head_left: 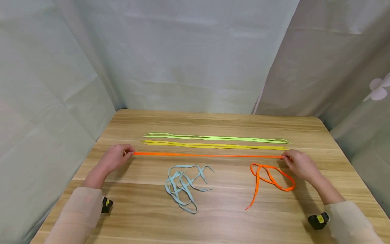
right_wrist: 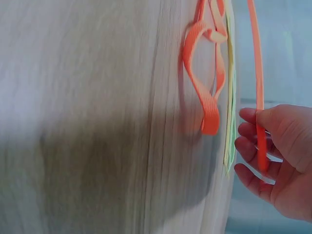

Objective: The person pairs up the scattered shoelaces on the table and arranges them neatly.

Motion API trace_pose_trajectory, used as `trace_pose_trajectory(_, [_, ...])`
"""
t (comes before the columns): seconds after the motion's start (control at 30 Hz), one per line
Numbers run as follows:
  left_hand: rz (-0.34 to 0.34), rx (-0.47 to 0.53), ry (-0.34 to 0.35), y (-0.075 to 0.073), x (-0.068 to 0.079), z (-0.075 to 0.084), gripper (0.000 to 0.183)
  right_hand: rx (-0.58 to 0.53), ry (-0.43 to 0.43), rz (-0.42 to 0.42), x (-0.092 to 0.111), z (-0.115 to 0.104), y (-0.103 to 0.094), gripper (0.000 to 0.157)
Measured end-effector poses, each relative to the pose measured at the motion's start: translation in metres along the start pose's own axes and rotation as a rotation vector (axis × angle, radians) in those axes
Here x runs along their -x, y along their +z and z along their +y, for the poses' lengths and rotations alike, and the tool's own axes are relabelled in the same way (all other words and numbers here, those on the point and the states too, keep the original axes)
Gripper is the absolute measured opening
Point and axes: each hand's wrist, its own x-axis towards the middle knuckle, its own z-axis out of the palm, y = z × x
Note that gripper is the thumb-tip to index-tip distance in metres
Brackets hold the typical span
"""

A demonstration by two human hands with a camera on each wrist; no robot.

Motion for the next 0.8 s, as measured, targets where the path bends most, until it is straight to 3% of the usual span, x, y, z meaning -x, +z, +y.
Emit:
trace_pose_trajectory(0.43, [0.019,-0.008,-0.020,0.002,0.005,-0.003,0.005,0.027,0.062,0.015,0.009,0.023,-0.001,0.008])
trace_pose_trajectory(0.8, [-0.037,-0.009,-0.089,0.004,0.003,-0.005,0.008,0.040,0.060,0.045,0.010,0.032,0.000,0.008])
